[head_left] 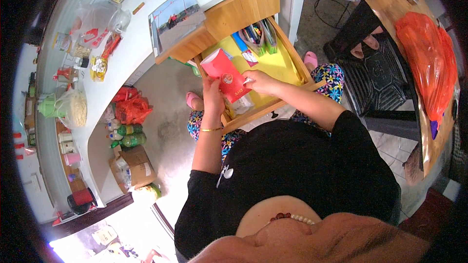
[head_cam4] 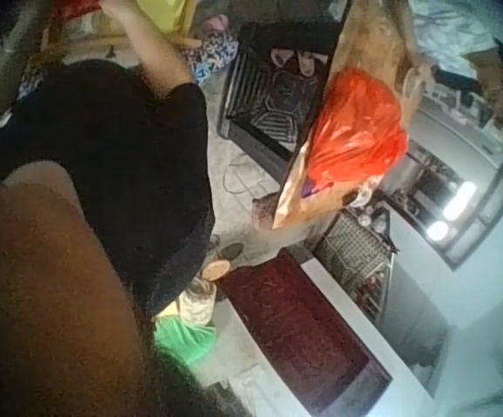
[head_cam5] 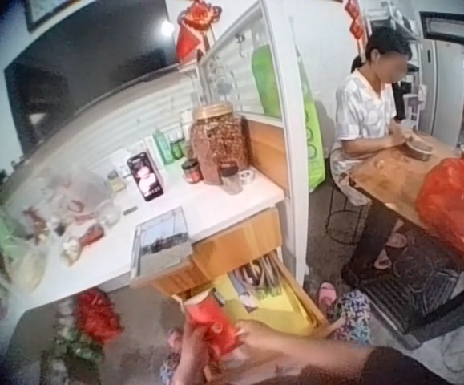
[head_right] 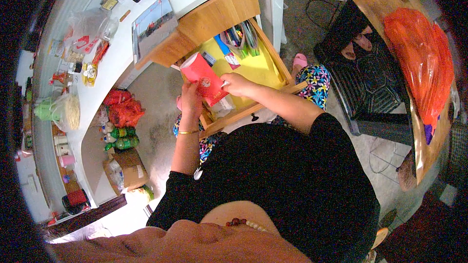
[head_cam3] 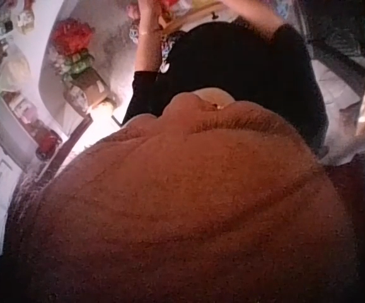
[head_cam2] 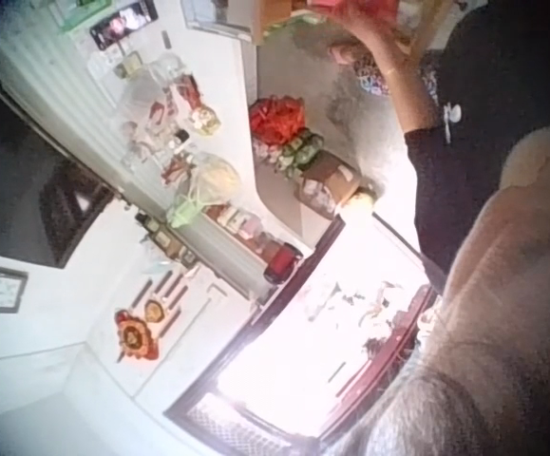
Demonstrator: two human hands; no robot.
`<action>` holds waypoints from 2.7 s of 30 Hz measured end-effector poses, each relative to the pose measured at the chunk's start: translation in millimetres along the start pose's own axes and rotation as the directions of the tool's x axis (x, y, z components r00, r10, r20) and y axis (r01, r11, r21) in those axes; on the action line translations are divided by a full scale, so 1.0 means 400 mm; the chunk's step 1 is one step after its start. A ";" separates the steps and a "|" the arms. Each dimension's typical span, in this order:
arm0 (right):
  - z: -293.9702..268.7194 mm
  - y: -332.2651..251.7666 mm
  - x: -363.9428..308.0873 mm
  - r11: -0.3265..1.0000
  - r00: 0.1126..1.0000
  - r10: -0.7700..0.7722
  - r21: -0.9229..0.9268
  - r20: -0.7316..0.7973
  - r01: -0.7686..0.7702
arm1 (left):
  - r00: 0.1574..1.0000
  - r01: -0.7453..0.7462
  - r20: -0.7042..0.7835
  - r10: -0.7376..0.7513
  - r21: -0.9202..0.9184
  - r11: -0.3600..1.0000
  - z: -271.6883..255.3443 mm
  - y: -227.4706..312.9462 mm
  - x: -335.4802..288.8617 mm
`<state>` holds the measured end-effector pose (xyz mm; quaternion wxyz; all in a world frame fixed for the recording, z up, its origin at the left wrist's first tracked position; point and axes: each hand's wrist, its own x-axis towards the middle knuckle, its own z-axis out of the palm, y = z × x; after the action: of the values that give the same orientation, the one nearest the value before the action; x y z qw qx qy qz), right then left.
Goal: The person organizes a drawer by handling and repositioning a stapler, envelopes, and several photographs.
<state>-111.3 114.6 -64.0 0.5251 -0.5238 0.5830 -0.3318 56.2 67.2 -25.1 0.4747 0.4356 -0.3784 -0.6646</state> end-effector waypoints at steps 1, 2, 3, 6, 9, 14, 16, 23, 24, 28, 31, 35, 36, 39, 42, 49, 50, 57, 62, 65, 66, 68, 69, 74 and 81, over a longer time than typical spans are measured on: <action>-0.007 0.033 0.026 1.000 1.000 -0.030 -0.008 -0.003 0.030 | 0.992 0.066 0.096 -0.078 0.121 0.990 -0.003 -0.010 0.014; -0.012 0.067 0.049 0.998 0.998 -0.059 -0.016 -0.007 0.059 | 0.969 0.118 0.181 -0.166 0.247 0.962 -0.008 -0.027 0.033; 0.004 0.072 0.069 0.998 0.998 -0.064 0.015 -0.013 0.065 | 0.969 0.140 0.174 -0.177 0.207 0.968 -0.071 -0.085 0.078; -0.009 0.080 0.093 0.999 0.999 -0.014 -0.045 -0.053 0.012 | 0.965 0.208 0.138 -0.224 0.124 0.970 -0.064 -0.118 0.129; -0.015 0.122 0.114 0.913 0.998 0.007 0.408 -0.066 0.021 | 0.958 0.264 0.129 -0.256 -0.049 0.963 -0.048 -0.137 0.181; -0.038 0.169 0.114 0.998 0.979 0.058 -0.019 -0.198 -0.063 | 0.972 0.233 0.017 -0.236 0.126 0.964 -0.007 -0.133 0.232; -0.042 0.155 0.102 0.986 0.978 -0.021 -0.166 -0.205 -0.014 | 0.974 0.224 -0.025 -0.224 0.234 0.946 -0.008 -0.133 0.250; -0.035 0.166 0.069 0.879 0.981 -0.107 -0.477 -0.161 0.017 | 0.902 -0.426 0.398 -0.168 0.883 -0.195 -0.113 -0.303 0.485; -0.038 0.167 0.068 0.866 0.984 -0.115 -0.499 -0.134 0.033 | 0.861 -0.491 0.460 -0.219 0.633 -0.599 -0.125 -0.328 0.520; 0.025 0.111 0.072 0.804 0.988 -0.144 -0.576 0.051 0.147 | 0.958 -0.119 0.131 0.254 0.991 -0.061 -0.358 -0.490 0.672; -0.004 0.166 0.069 0.803 0.994 -0.105 -0.587 0.034 0.105 | 0.954 -0.158 0.048 0.297 0.921 0.357 -0.109 -0.358 0.506; 0.000 0.122 0.054 0.768 0.990 -0.090 -0.625 0.113 0.141 | 0.875 -0.391 0.401 0.270 0.916 -0.093 -0.071 -0.260 0.395; 0.003 0.116 0.051 0.764 0.986 -0.107 -0.624 0.130 0.165 | 0.802 -0.557 0.594 0.070 0.784 -0.275 -0.076 -0.244 0.375; -0.001 0.130 0.054 0.773 0.990 -0.088 -0.620 0.108 0.137 | 0.847 -0.522 0.524 -0.092 0.785 -0.335 -0.015 -0.188 0.296; 0.001 0.121 0.058 0.753 0.991 -0.057 -0.646 0.120 0.121 | 0.841 -0.525 0.535 -0.085 0.767 -0.369 -0.044 -0.188 0.330; 0.011 0.157 0.069 0.734 0.990 -0.103 -0.664 0.099 0.143 | 0.900 -0.418 0.429 -0.079 0.794 -0.442 -0.031 -0.173 0.334; 0.015 0.162 0.071 0.734 0.989 -0.106 -0.663 0.104 0.148 | 0.902 -0.413 0.425 -0.077 0.796 -0.443 -0.038 -0.171 0.327; 0.011 0.139 0.071 0.703 0.987 0.000 -0.702 0.159 0.113 | 0.507 -0.858 0.680 -0.530 0.337 -0.388 -0.089 -0.184 0.234; -0.015 0.147 0.060 0.723 0.991 0.086 -0.691 0.102 0.008 | 0.797 -0.540 0.494 -0.347 0.840 -0.045 -0.013 -0.135 0.061; -0.004 0.156 0.072 0.726 0.991 0.067 -0.687 0.114 0.030 | 0.799 -0.527 0.469 -0.376 0.848 -0.062 -0.028 -0.145 0.065; -0.003 0.149 0.072 0.716 0.993 0.048 -0.697 0.112 0.044 | 0.806 -0.528 0.474 -0.355 0.847 -0.069 -0.033 -0.150 0.069; -0.004 0.142 0.068 0.702 0.985 0.114 -0.712 0.132 0.014 | 0.811 -0.478 0.387 -0.440 0.871 -0.116 -0.037 -0.159 0.076; 0.002 0.144 0.069 0.693 0.987 0.092 -0.720 0.130 0.030 | 0.821 -0.476 0.390 -0.416 0.871 -0.124 -0.045 -0.166 0.074; 0.001 0.170 0.065 0.705 0.985 0.118 -0.709 0.124 0.005 | 0.809 -0.469 0.351 -0.471 0.869 -0.158 -0.027 -0.151 0.035; 0.004 0.172 0.057 0.703 0.983 0.116 -0.711 0.139 0.017 | 0.803 -0.497 0.384 -0.456 0.854 -0.155 -0.040 -0.155 0.012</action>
<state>-125.5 108.9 -134.7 0.3405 -0.6962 0.6316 -0.0209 51.7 77.6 -88.4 -0.1675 0.3935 -0.8770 -0.2189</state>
